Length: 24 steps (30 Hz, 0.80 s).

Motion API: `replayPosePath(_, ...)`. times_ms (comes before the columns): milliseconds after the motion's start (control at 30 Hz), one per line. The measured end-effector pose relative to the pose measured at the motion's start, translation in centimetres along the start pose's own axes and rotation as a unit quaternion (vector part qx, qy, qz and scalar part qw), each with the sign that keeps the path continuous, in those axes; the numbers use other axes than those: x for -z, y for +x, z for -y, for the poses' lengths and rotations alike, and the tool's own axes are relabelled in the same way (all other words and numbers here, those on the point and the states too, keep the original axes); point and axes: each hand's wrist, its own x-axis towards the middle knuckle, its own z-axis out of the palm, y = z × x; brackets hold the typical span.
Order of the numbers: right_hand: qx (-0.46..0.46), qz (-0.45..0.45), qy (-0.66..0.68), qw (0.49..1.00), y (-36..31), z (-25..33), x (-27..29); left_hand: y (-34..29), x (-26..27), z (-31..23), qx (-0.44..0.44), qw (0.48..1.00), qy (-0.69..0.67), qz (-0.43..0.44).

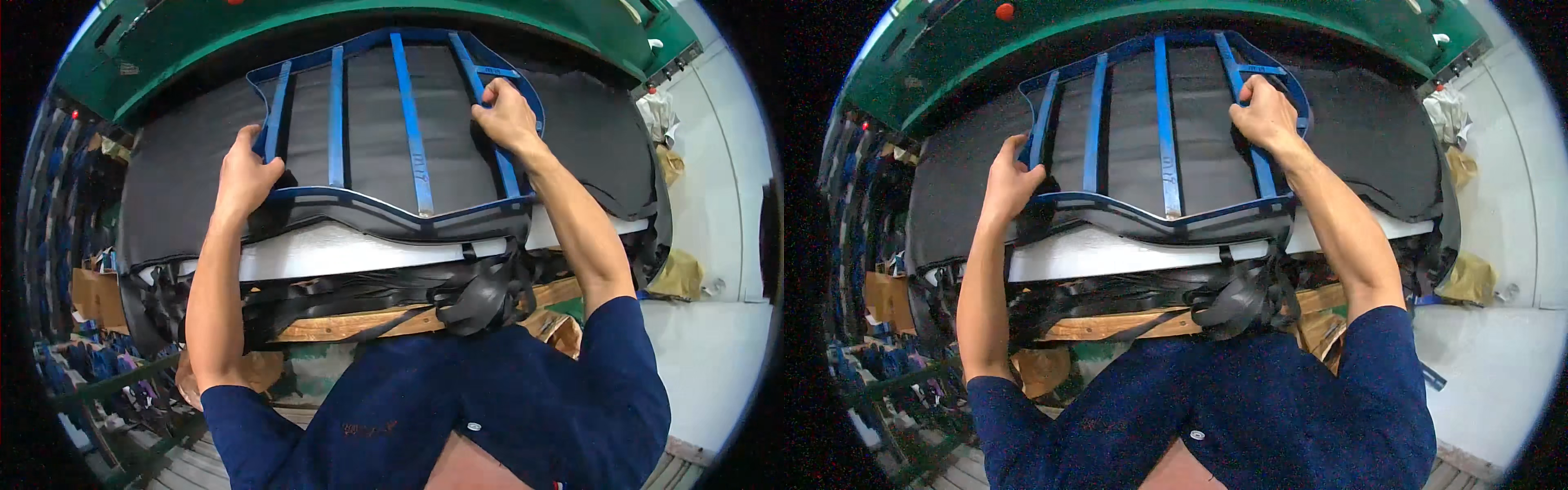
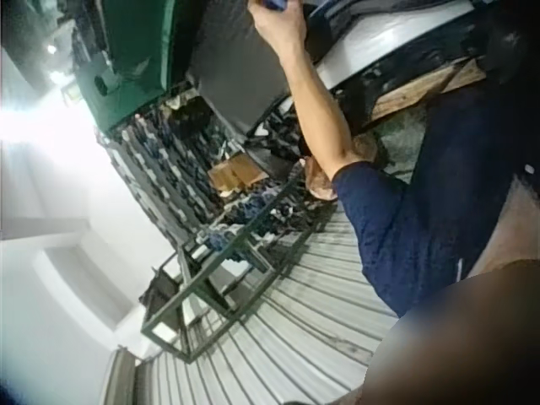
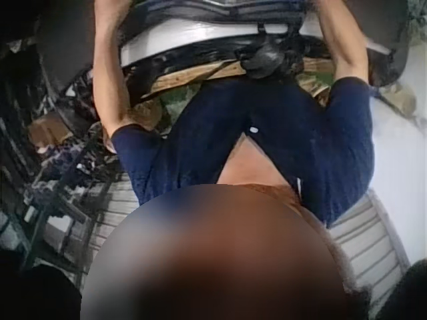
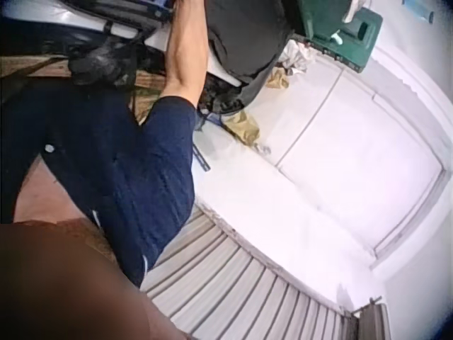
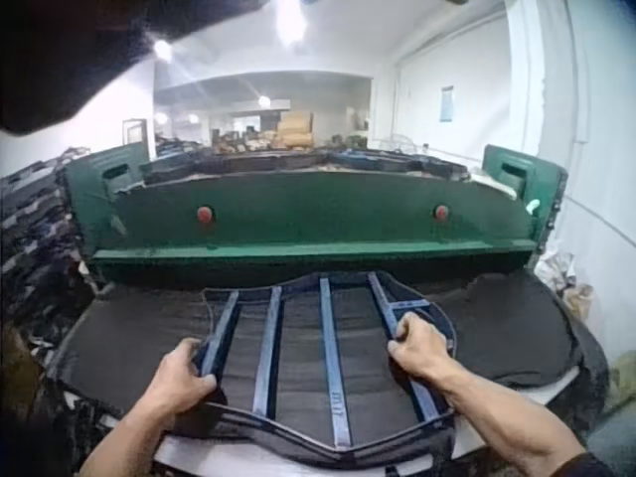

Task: Using a die-cutting machine to cut shapes out of black material sheets.

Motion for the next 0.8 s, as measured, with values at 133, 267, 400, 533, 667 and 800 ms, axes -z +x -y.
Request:
replayPosePath(133,-0.011,-0.003,-0.016,1.0,-1.1,0.9,-2.0,0.9,-0.3,2.0,0.0,1.0,0.009,0.009)
replayPosePath(267,0.048,-0.001,-0.026,0.998,-0.6,0.1,-2.0,1.1,-1.1,1.7,0.024,0.999,0.023,0.002)
replayPosePath(400,0.081,0.022,-0.031,0.996,-1.3,0.1,-1.0,1.5,-2.0,1.8,0.023,0.999,0.025,-0.018)
replayPosePath(533,0.079,0.04,0.032,0.996,-2.5,-0.5,-1.9,1.6,-2.4,3.7,0.02,0.999,0.037,-0.008)
replayPosePath(667,0.086,0.042,0.091,0.991,-2.4,-1.4,-1.1,2.0,-2.9,3.5,0.001,0.999,-0.037,-0.015)
replayPosePath(800,0.092,0.051,0.131,0.986,-1.9,-1.8,-1.0,2.3,-3.1,3.7,0.018,0.997,-0.075,0.007)
